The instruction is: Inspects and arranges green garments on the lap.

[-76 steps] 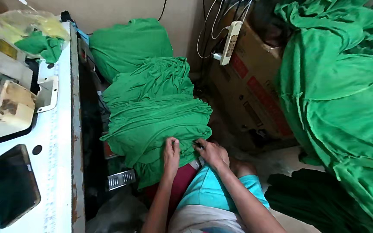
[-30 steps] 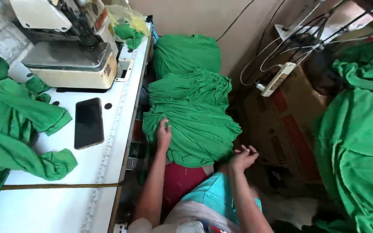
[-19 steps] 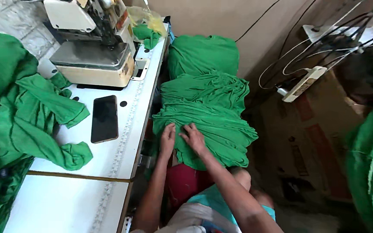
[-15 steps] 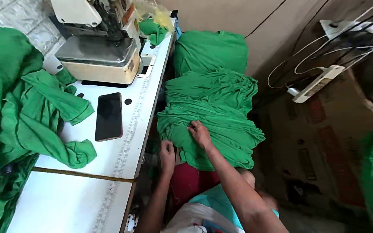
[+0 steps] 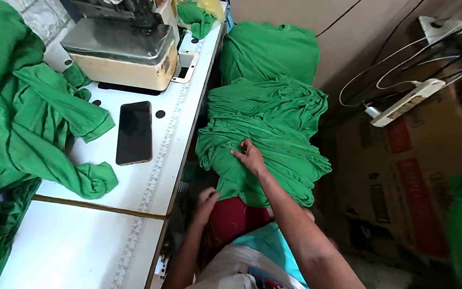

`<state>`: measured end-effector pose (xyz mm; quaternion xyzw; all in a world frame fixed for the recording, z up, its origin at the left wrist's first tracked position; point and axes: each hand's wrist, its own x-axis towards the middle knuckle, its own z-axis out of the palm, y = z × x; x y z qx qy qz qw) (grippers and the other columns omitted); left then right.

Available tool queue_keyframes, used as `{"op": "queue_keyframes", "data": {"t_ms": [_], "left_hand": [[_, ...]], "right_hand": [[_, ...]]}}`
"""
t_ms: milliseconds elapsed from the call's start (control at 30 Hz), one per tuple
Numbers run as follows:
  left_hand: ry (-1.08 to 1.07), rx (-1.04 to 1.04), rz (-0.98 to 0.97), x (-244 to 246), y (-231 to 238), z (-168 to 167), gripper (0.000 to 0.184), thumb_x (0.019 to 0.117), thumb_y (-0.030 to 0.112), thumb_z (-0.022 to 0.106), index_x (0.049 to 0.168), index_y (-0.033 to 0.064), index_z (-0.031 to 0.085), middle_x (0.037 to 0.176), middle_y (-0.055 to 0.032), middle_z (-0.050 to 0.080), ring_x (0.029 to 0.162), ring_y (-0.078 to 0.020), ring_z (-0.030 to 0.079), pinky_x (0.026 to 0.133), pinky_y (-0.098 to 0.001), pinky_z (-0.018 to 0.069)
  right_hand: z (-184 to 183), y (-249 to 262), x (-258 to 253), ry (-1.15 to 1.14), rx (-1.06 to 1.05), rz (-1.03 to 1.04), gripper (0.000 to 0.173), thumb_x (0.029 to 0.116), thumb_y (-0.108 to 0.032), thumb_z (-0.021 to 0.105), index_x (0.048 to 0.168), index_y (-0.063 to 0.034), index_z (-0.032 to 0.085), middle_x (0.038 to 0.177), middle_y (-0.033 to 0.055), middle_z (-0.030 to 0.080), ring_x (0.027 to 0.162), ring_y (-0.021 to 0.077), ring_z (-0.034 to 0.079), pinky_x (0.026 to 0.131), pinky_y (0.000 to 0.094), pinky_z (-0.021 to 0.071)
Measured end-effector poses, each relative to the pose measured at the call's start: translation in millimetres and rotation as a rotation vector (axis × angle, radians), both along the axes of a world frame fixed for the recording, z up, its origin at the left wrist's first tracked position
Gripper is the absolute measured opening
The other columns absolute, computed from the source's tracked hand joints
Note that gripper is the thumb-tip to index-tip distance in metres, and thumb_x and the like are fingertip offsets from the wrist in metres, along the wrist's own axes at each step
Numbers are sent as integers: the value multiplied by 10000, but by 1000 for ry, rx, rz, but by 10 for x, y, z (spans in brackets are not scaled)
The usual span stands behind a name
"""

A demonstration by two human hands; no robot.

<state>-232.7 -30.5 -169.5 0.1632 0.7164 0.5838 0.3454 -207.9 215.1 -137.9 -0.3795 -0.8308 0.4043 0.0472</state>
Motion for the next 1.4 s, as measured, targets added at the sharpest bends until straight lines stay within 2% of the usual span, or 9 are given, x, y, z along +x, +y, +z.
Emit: {"op": "queue_keyframes", "data": {"t_ms": [200, 300, 433, 700, 867, 967, 1133, 1267, 1400], "left_hand": [[-469, 190, 265, 134, -400, -97, 129, 946, -21, 462, 969, 10, 586, 920, -53, 639, 845, -135, 642, 827, -327, 571], [-419, 135, 253, 137, -305, -172, 105, 958, -16, 513, 1047, -13, 569, 962, -76, 615, 841, -148, 627, 793, -331, 564], [-349, -54, 70, 89, -256, -23, 401, 983, 16, 613, 1358, -76, 503, 1207, -191, 622, 993, -190, 634, 885, -341, 547], [-160, -75, -23, 71, -214, 40, 228, 1045, 143, 571, 1103, -62, 654, 939, -85, 652, 845, -104, 597, 839, -301, 514], [-159, -119, 15, 130, -73, 116, 326, 1068, 236, 552, 1097, -69, 662, 949, -115, 660, 830, -125, 598, 806, -314, 514], [-114, -87, -38, 154, -57, 111, 319, 1011, 190, 654, 1205, -63, 658, 1135, -179, 704, 1049, -195, 679, 969, -377, 545], [240, -286, -154, 181, -99, 172, 364, 966, 192, 699, 1223, -63, 677, 1277, -227, 660, 1221, -292, 631, 1078, -440, 484], [772, -415, -166, 176, -210, 67, 160, 881, 151, 733, 861, -6, 708, 995, -169, 704, 1009, -340, 664, 1006, -539, 444], [974, -449, -269, 230, -224, -60, 184, 867, 147, 756, 998, 18, 747, 1057, -173, 718, 1046, -368, 677, 1022, -580, 448]], "right_hand": [[167, -149, -72, -138, 42, -38, 622, 909, -467, 766, 1318, -59, 536, 1146, 230, 676, 1045, 447, 663, 847, 664, 514], [253, -147, -65, -146, 8, 23, 549, 931, -393, 761, 1308, -48, 560, 1158, 235, 676, 1060, 442, 661, 877, 661, 512], [334, -99, -16, -79, -38, 96, 408, 977, -297, 715, 1276, -37, 617, 1122, 227, 690, 1039, 426, 667, 893, 651, 514], [284, -379, 344, 143, -82, 201, 237, 1013, -188, 618, 1123, 13, 680, 1041, 159, 703, 986, 264, 677, 924, 488, 535], [10, -892, 803, -79, -91, 395, 433, 935, -319, 739, 1262, -41, 682, 1298, 178, 638, 1167, 326, 641, 1009, 552, 512], [-160, -1090, 946, -80, 50, 328, 285, 984, -182, 643, 1204, -18, 718, 1261, 197, 671, 1123, 364, 674, 967, 580, 532], [-87, -1145, 1081, 68, 263, 218, 245, 926, -52, 663, 1157, 4, 723, 1173, 212, 703, 971, 391, 722, 796, 595, 579], [-162, -956, 1289, 259, 507, 195, 254, 840, 18, 691, 1092, 23, 727, 1076, 209, 718, 840, 378, 734, 662, 561, 599], [-225, -830, 1477, 11, 484, 356, 228, 899, 10, 663, 1114, -10, 737, 1155, 214, 709, 910, 423, 728, 720, 594, 592]]}}
